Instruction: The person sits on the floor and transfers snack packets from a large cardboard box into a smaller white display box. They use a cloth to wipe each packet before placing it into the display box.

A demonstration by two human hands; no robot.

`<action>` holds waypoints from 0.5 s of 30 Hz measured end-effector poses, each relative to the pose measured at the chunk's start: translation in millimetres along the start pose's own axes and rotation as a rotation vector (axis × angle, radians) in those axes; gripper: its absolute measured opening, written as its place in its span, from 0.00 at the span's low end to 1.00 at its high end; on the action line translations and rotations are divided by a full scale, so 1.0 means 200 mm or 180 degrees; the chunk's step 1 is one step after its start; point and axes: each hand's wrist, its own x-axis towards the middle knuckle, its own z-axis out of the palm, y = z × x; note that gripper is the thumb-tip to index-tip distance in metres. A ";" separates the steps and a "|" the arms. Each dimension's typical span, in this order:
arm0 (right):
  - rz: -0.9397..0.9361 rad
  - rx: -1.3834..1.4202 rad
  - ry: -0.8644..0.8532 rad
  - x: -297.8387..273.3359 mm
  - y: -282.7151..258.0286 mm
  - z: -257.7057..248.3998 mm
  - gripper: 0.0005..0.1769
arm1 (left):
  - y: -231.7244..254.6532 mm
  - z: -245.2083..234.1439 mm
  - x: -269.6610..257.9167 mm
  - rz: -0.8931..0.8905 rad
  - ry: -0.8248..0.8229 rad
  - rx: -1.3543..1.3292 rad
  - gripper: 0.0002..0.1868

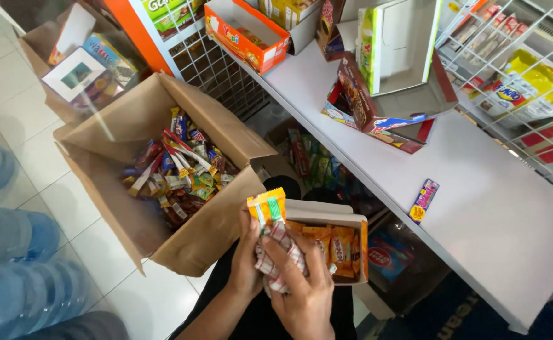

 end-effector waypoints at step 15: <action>0.0707 0.0353 -0.0995 -0.11 0.23 -0.08 0.31 | 0.15 -0.15 0.15 0.0326 0.0380 0.0750 0.27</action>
